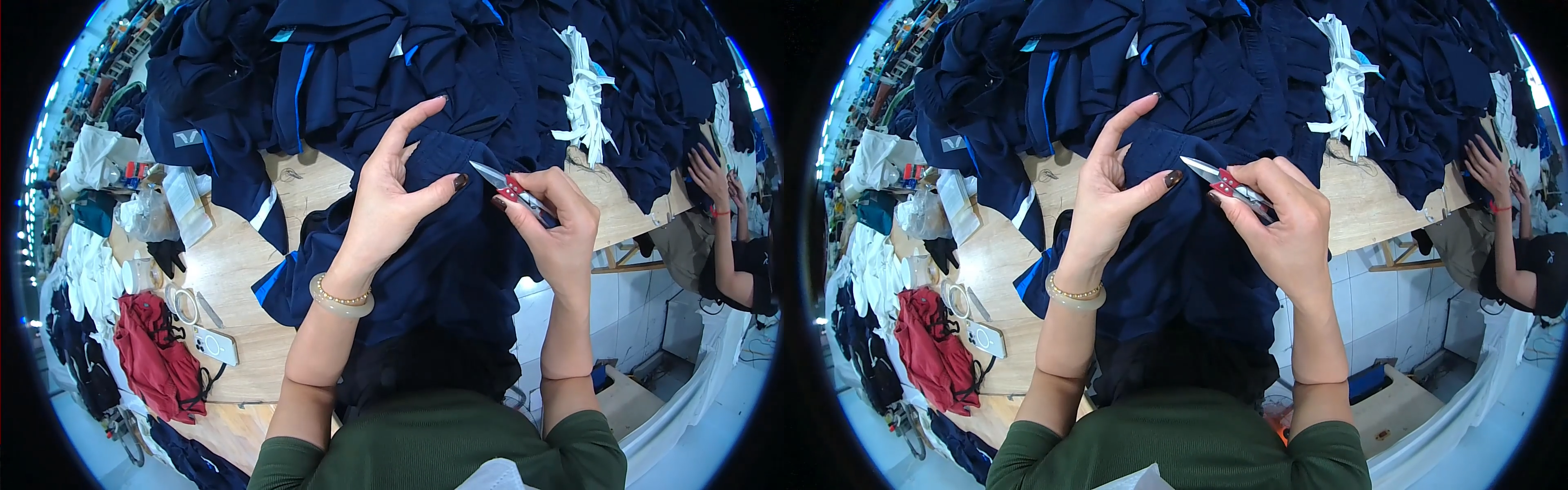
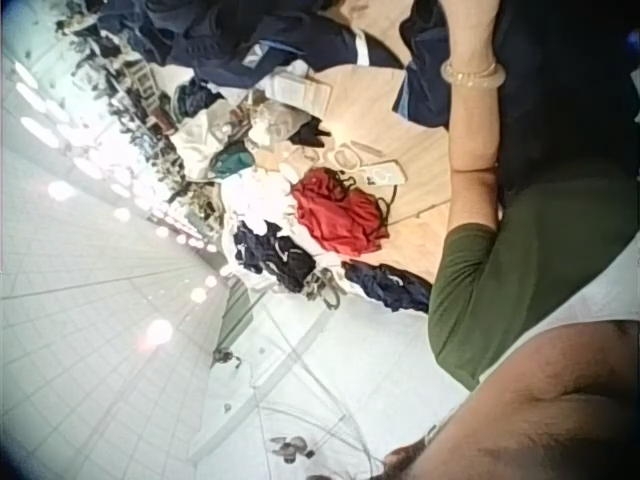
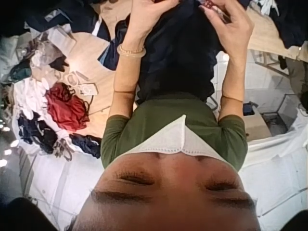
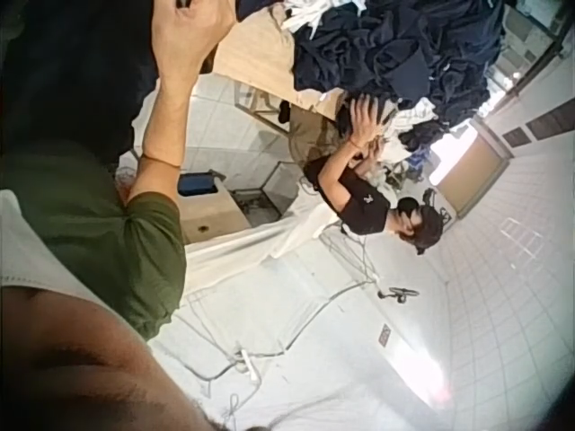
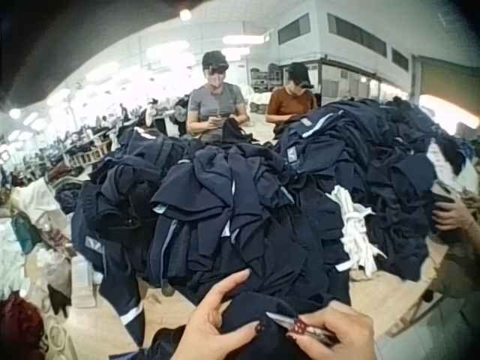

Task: Trimming loose threads from navy blue athletic shorts using small hand snips.

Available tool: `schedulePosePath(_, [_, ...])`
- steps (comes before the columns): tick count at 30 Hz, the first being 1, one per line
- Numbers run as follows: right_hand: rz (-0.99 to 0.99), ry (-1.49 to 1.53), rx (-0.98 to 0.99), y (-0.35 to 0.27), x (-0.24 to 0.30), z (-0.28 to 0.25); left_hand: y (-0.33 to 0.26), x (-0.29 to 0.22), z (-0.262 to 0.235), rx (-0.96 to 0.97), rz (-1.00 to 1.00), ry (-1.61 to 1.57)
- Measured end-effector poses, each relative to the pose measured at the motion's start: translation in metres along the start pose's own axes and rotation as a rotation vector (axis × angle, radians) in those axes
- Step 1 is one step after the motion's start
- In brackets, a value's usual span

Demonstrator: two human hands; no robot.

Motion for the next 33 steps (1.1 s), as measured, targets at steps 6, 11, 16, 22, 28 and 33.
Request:
schedulePosePath(6, [0.07, 0.179, -0.08, -0.001, -0.022, -0.012, -0.005, 0.003, 0.004, 0.12, 0.054, 0.283])
schedulePosePath(11, [0.313, 0.889, 0.102, 0.005, -0.067, 0.057, -0.015, 0.042, -0.006, 0.416, -0.106, 0.297])
schedulePosePath(16, [0.432, 0.801, 0.107, -0.024, -0.13, 0.099, -0.022, 0.08, -0.052, 0.369, -0.282, 0.628])
schedulePosePath(22, [0.392, 0.785, 0.081, -0.039, -0.125, 0.095, -0.031, 0.066, -0.067, 0.013, -0.264, 0.835])
schedulePosePath(28, [0.331, 0.786, 0.033, -0.041, -0.095, 0.081, -0.025, 0.059, -0.03, 0.053, -0.148, 1.051])
schedulePosePath(33, [0.411, 0.735, 0.142, -0.044, -0.099, 0.098, -0.03, 0.058, -0.029, 0.073, -0.12, 0.759])
Point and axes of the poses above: each hand's wrist, its own y-axis towards the middle knuckle, its own z-axis out of the palm, x = y × z, the point moved 10 cm from there along y, towards the middle knuckle, and after that the axes turned 3 degrees about y, right-handed, at the moved point
